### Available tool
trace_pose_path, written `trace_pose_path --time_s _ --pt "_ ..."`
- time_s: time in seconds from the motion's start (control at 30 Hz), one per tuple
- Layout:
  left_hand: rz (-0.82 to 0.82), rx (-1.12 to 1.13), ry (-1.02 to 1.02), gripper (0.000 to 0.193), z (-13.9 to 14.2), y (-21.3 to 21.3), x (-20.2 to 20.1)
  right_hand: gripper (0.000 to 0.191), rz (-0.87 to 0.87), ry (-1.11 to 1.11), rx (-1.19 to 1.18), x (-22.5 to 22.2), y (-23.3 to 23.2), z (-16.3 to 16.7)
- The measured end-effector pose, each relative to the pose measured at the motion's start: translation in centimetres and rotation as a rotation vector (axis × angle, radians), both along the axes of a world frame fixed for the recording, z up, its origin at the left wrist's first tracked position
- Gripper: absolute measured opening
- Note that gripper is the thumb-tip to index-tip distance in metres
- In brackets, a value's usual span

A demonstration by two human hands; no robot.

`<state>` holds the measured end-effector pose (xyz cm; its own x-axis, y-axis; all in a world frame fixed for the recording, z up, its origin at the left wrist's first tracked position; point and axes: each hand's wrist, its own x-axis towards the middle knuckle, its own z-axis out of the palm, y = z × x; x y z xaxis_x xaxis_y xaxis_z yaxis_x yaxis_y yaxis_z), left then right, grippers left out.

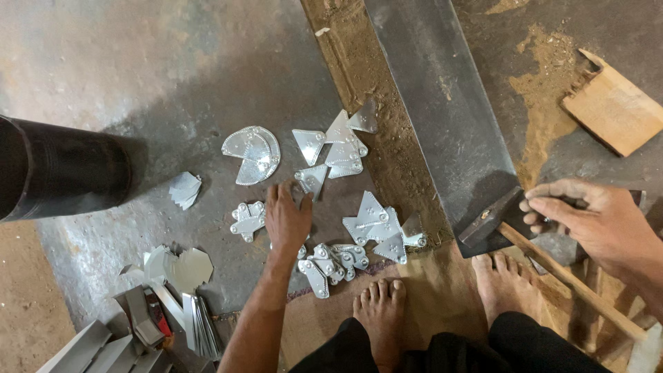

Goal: The person picks up small cut sheet-metal shapes one at a time from the floor, places each on a steel beam, and hammers it flat with a ball-peen hammer, setting finished pieces back on the pile. They occasionally reposition pieces and handle a second hammer while working through the batch.

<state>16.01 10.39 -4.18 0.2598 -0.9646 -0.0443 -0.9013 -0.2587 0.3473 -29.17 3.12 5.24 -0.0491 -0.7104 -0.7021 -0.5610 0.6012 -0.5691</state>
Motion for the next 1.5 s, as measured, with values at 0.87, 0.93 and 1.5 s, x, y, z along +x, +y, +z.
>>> trace_pose_path --time_s 0.87,0.93,1.5 --pt "0.068 0.175 -0.042 0.073 -0.2 -0.6 -0.7 0.017 0.675 0.185 -0.771 8.9 -3.3 -4.2" --pt "0.094 0.194 -0.065 0.073 -0.7 -0.5 -0.7 0.018 0.670 0.178 -0.789 8.9 -3.3 -4.1" --pt "-0.006 -0.007 -0.240 0.051 4.3 -4.8 7.5 0.019 0.635 0.196 -0.795 9.2 -3.0 -3.7"
